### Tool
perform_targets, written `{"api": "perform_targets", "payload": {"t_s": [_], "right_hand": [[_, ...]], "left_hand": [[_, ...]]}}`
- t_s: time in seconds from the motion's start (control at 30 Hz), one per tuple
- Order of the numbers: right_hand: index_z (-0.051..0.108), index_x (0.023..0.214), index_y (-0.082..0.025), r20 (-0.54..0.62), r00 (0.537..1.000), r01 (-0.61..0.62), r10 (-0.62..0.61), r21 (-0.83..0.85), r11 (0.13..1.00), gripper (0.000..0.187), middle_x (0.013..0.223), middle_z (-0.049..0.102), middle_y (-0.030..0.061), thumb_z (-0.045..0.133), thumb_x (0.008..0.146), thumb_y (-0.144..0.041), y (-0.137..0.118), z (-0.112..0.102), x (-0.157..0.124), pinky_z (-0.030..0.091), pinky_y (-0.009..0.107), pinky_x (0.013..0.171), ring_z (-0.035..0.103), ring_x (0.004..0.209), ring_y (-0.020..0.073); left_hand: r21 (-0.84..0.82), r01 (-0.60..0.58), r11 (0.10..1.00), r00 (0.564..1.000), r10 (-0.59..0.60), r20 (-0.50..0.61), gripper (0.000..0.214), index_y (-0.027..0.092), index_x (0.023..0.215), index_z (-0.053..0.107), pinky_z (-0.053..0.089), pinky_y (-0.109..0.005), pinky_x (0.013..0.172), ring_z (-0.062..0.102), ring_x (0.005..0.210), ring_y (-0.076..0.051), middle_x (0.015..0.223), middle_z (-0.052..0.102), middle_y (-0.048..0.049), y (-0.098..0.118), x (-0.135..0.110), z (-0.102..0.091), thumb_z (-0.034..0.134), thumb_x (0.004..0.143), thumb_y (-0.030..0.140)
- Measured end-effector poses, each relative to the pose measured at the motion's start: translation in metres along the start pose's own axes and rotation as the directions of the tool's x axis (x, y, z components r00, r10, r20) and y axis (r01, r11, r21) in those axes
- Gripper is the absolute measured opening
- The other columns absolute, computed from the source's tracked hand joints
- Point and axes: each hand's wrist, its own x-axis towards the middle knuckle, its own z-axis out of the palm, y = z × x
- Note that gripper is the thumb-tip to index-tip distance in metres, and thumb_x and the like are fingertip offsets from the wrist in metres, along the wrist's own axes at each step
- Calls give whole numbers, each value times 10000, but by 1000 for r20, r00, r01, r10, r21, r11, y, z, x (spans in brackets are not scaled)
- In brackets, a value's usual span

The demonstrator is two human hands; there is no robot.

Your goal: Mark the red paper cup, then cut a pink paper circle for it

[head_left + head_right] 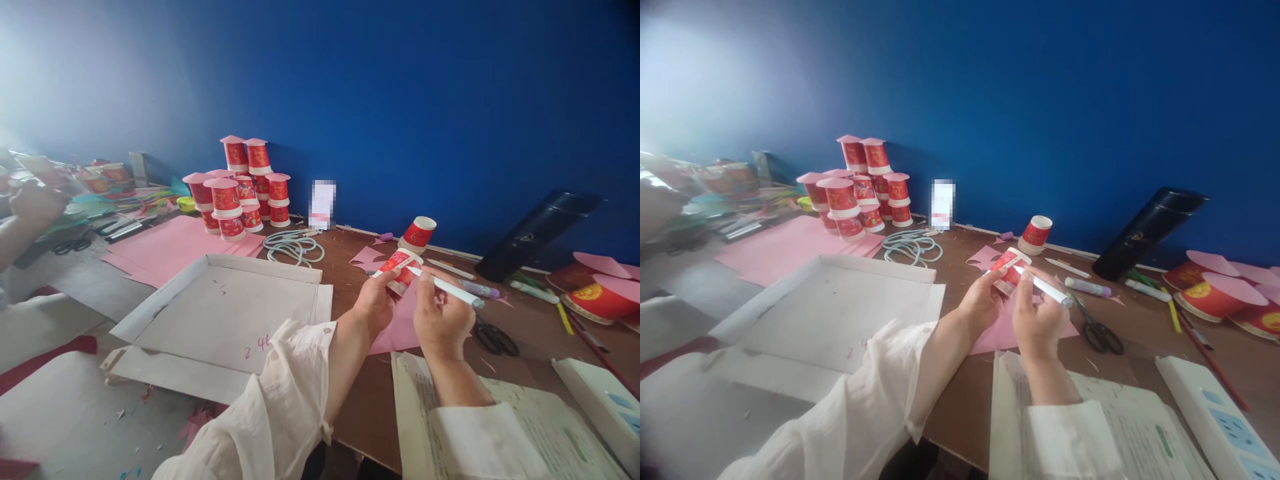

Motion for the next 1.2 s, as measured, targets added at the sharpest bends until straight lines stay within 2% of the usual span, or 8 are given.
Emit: {"api": "perform_targets", "payload": {"t_s": [0.23, 0.6, 0.9, 1.07, 1.2], "right_hand": [[756, 945, -150, 15, 998, -66, 66, 7, 998, 372, 896, 769, 135, 525, 918, -441, -1, -1, 0, 533, 405, 814, 710, 831, 269], [758, 935, -152, 18, 995, -93, 93, 2, 996, 370, 893, 768, 138, 535, 907, -445, -3, -2, 0, 533, 404, 802, 714, 828, 273], [749, 952, -151, -10, 997, -72, 72, -15, 997, 365, 903, 770, 138, 518, 914, -431, -4, -2, 1, 532, 386, 779, 717, 824, 267], [752, 912, -151, -16, 996, -91, 91, -37, 995, 365, 840, 763, 135, 523, 893, -434, -6, -4, 2, 527, 390, 768, 716, 800, 275], [747, 892, -148, -6, 994, -109, 109, -31, 994, 358, 815, 758, 130, 529, 882, -432, -5, -4, 2, 526, 379, 757, 712, 774, 267]], "left_hand": [[6, -17, 1000, 1000, 17, -1, 88, 132, 794, 717, 523, -258, 813, 652, 687, -133, 742, 717, -45, -1, 3, -1, 640, 811, 93], [15, 6, 1000, 1000, -6, -1, 64, 117, 828, 717, 507, -273, 847, 655, 701, -142, 770, 716, -56, -1, 3, -3, 665, 793, 110], [12, 4, 1000, 1000, -4, 0, 60, 128, 788, 709, 508, -240, 777, 636, 670, -125, 736, 706, -43, 0, 2, -2, 656, 795, 102], [15, 9, 1000, 1000, -9, -13, 69, 133, 788, 714, 502, -226, 727, 637, 681, -126, 744, 710, -43, 0, 2, -1, 652, 794, 104], [27, 22, 999, 1000, -21, -17, 75, 133, 787, 716, 502, -226, 743, 634, 686, -126, 743, 704, -44, 1, 1, -1, 648, 807, 109]]}}
